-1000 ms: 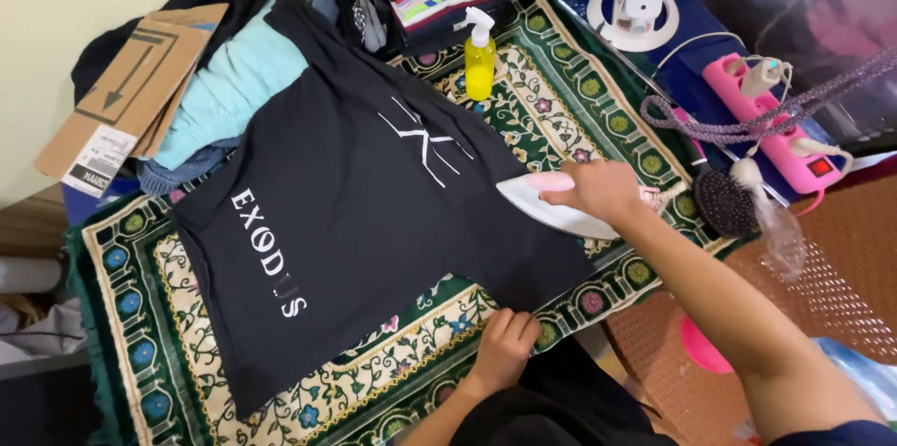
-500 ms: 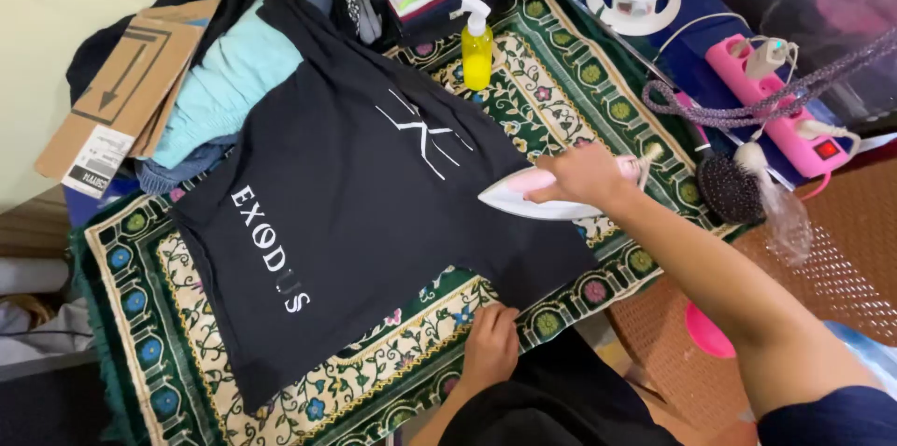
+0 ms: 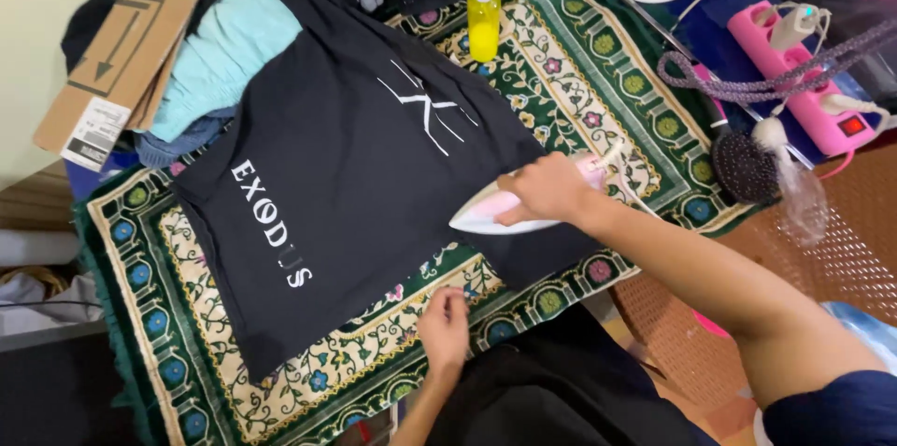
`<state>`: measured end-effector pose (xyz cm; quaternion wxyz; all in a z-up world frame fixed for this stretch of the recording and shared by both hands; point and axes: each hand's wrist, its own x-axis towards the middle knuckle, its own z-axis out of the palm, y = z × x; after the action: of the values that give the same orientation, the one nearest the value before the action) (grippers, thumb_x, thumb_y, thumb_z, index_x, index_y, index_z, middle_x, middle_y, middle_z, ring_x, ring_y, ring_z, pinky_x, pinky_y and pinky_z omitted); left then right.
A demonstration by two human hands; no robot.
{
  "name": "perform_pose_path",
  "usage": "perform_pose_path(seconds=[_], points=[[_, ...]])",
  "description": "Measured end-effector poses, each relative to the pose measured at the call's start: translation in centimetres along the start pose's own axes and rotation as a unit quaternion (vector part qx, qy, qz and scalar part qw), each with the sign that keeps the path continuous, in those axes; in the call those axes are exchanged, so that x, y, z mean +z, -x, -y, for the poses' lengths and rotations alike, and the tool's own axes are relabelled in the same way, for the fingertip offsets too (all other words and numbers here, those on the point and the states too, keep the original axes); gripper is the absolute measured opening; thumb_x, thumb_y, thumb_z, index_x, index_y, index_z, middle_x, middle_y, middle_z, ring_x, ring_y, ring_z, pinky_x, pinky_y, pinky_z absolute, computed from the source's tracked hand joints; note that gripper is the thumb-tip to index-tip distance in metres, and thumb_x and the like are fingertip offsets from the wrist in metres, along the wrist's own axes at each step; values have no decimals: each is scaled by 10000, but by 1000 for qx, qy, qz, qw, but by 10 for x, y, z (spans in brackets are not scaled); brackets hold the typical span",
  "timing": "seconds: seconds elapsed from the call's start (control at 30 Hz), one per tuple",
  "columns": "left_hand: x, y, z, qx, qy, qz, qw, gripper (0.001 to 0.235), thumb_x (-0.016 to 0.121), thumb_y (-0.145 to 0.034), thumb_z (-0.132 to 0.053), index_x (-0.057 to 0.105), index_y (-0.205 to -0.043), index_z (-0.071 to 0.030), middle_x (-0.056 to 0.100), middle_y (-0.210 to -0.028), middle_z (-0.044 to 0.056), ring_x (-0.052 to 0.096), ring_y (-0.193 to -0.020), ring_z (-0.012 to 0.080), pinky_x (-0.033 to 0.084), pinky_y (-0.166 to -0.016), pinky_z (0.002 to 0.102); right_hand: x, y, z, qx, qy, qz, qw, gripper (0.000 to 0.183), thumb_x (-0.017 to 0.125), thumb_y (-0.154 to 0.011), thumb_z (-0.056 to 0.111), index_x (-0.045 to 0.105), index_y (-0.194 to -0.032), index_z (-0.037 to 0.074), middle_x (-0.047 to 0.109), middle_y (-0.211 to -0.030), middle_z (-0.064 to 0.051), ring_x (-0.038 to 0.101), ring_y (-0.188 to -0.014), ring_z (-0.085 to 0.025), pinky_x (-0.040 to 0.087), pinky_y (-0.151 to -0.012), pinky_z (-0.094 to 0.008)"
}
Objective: Ironing a black t-shirt using a spray bottle and an electric iron.
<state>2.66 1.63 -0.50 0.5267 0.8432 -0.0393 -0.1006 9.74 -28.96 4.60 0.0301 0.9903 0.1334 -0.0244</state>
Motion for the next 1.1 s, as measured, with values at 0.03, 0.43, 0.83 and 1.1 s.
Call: perform_pose_path(seconds=[0.03, 0.43, 0.83, 1.1], points=[[-4, -7, -3, -51, 44, -6, 998, 166, 600, -920, -114, 756, -959, -72, 713, -654, 17, 631, -569, 127, 494, -563, 252, -12, -6, 7, 37, -11, -52, 998, 662, 636, -775, 799, 757, -917, 163, 729, -684, -94, 660, -511, -337, 497, -497, -411], [44, -54, -20, -299, 267, 5, 916, 316, 589, -960, -143, 635, -1260, -54, 686, -607, 128, 495, -356, 161, 276, -344, 239, 32, 95, 4, 40, 25, -10, 999, 378, 589, -810, 704, 593, -855, 329, 682, -647, 102, 711, -568, -207, 583, -547, -415], [77, -90, 15, -337, 445, -56, 828, 231, 820, -869, -156, 601, -806, -115, 575, -574, 51, 389, -366, 100, 232, -300, 221, 11, 92, 0, 232, -79, 31, 969, 779, 499, -803, 901, 738, -1033, 195, 645, -560, -35, 596, -439, -184, 476, -468, -313], [48, -109, 15, -284, 280, -65, 915, 329, 808, -874, -154, 594, -719, 40, 552, -529, 118, 389, -363, 157, 281, -333, 282, -8, 66, 23, 112, -99, 55, 987, 624, 640, -912, 739, 680, -992, 122, 718, -672, -62, 642, -487, -221, 545, -524, -374]])
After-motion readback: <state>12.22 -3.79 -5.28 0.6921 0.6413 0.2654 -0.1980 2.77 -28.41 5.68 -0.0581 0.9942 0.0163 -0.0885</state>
